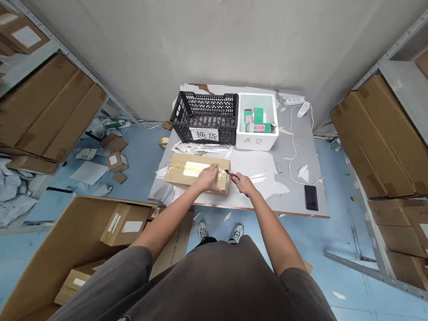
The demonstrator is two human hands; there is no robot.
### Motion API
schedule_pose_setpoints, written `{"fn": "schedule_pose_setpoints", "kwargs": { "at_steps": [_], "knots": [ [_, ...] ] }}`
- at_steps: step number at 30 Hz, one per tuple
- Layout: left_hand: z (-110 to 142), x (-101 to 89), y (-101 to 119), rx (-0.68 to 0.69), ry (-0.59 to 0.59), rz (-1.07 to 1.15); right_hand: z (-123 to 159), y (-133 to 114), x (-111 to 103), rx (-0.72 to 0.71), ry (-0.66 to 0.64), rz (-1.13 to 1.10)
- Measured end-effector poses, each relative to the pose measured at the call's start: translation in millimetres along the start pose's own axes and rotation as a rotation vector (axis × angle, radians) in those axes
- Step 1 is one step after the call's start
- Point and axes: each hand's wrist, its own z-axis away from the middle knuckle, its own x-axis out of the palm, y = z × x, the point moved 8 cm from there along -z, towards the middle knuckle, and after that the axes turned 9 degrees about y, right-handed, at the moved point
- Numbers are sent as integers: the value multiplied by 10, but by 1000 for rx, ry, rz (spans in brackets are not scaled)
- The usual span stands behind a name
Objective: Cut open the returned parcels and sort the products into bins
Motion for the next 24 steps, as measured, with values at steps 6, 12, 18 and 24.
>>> {"fn": "schedule_pose_setpoints", "kwargs": {
  "at_steps": [6,12,18,24],
  "knots": [
    [-18,-4,9,4,-2,5,7,-51,-13,10,-146,5],
    [-45,2,19,-6,-67,-8,92,-10,95,99,-244,-158],
    [-27,-229,-169,-14,69,158,263,118,-192,65,-231,-78],
    [-302,-404,-257,11,39,1,245,62,-431,-11,6,49]
  ]
}}
